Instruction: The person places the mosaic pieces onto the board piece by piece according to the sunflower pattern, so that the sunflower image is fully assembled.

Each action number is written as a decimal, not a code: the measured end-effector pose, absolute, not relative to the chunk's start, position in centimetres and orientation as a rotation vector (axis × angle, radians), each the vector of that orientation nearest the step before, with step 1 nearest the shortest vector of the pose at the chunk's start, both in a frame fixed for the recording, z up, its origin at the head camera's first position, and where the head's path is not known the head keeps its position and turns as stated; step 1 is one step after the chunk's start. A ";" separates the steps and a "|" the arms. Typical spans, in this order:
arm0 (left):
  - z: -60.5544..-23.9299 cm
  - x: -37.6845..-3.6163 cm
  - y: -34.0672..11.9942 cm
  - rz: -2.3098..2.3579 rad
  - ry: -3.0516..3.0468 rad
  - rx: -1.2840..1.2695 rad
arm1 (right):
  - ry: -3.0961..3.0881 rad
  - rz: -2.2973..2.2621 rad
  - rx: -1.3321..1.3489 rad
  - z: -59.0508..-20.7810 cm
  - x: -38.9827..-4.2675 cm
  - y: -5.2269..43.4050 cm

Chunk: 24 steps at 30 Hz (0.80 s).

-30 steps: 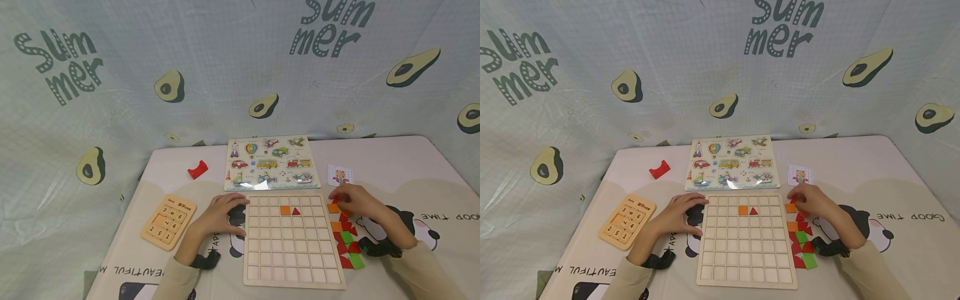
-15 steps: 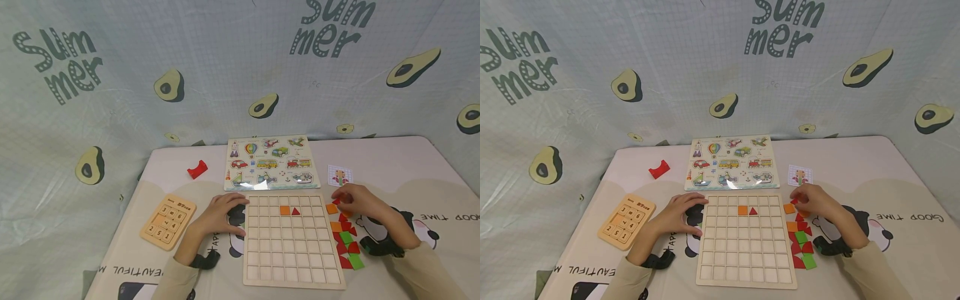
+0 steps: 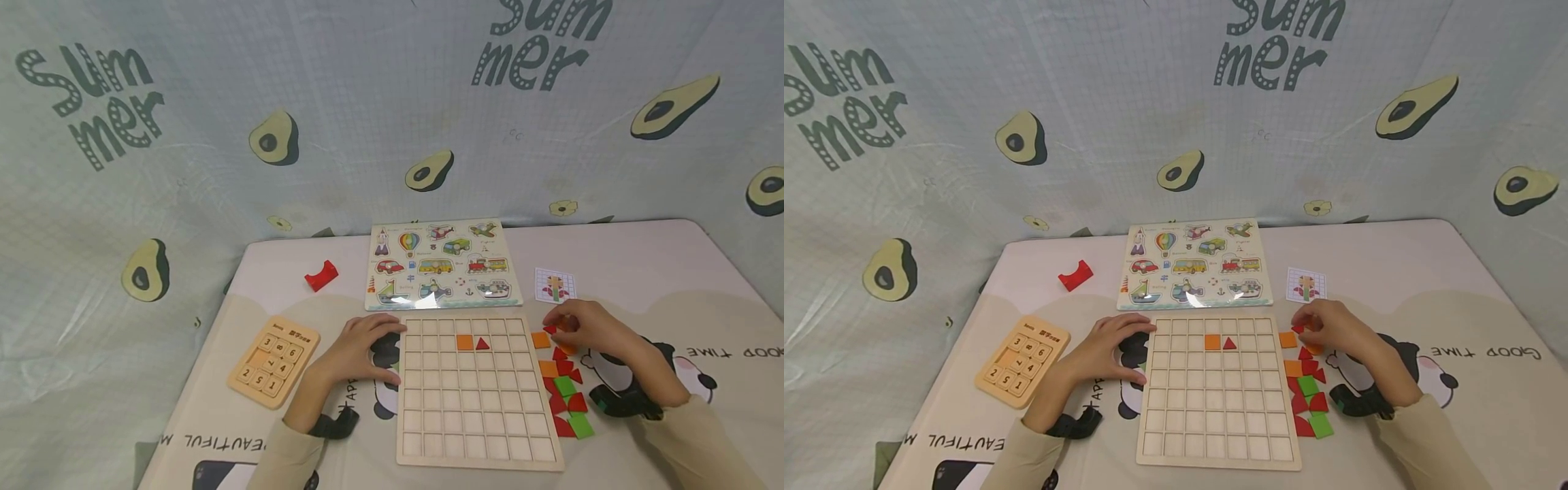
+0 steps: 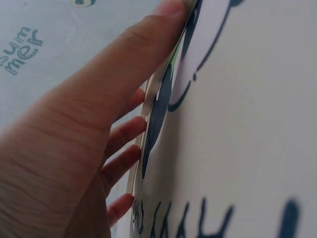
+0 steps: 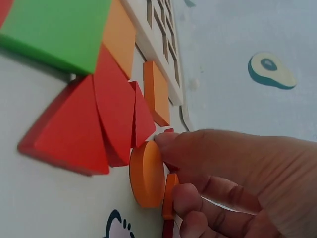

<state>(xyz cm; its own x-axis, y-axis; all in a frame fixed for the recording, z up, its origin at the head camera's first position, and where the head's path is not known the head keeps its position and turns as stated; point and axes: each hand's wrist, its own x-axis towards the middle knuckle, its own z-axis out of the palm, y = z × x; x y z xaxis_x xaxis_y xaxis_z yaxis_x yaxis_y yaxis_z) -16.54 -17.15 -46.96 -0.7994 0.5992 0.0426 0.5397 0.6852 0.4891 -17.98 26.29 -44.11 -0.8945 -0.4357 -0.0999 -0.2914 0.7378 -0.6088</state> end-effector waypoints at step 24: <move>-46.7 -16.5 -17.1 0.730 2.771 0.928 | 2.736 -0.870 -0.680 -43.3 -17.7 25.1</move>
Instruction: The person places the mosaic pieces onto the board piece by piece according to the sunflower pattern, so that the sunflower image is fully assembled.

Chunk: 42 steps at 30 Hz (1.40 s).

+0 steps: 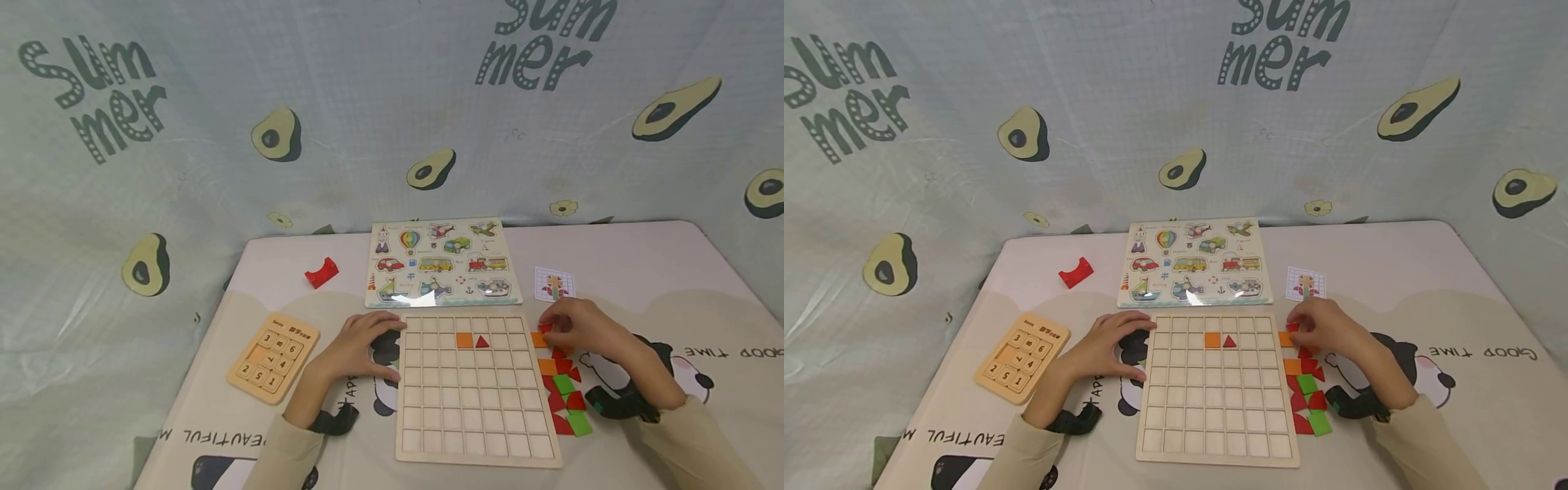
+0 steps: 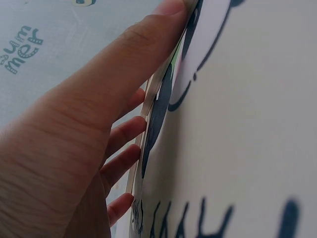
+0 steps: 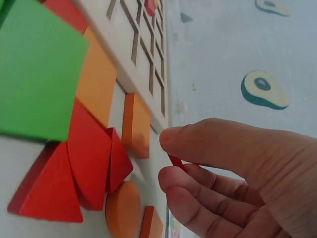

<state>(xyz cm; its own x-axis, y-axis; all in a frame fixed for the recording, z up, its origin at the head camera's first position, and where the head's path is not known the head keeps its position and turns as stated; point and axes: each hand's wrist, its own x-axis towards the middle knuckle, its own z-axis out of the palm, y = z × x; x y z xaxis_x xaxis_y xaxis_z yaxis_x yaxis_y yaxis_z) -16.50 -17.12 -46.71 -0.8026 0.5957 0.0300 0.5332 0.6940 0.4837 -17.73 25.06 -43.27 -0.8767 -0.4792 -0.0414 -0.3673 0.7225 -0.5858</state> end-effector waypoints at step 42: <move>-46.9 -16.6 -17.1 0.725 2.771 0.946 | 2.448 -1.123 -1.157 -44.5 -17.8 15.7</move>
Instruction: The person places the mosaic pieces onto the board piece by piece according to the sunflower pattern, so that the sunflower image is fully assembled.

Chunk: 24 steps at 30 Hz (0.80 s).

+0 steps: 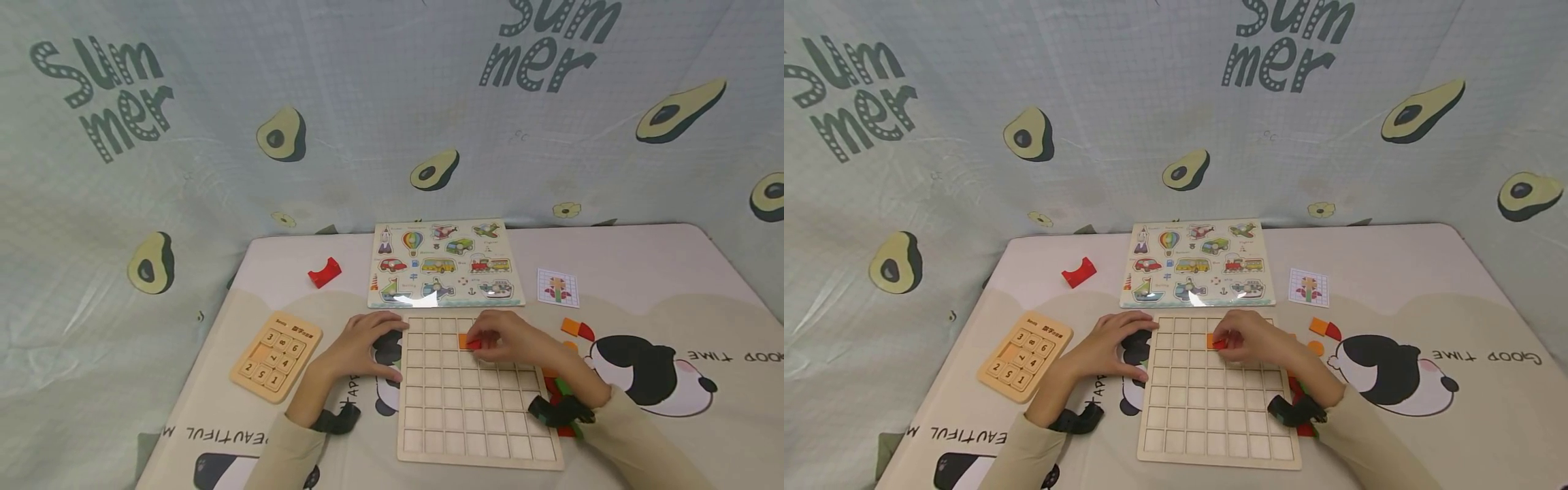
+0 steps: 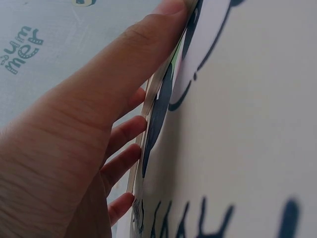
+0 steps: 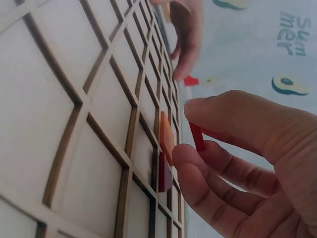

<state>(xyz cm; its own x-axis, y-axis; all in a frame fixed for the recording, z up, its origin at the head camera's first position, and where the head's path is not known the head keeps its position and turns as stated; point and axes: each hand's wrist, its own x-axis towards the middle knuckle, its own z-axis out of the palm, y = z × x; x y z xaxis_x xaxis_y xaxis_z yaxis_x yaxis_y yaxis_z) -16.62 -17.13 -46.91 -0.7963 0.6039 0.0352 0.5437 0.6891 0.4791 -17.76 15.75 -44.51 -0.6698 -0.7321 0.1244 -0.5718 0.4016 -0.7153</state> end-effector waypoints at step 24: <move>-46.6 -16.4 -17.1 0.718 2.758 0.917 | 2.521 -1.038 -1.137 -45.7 -18.7 12.3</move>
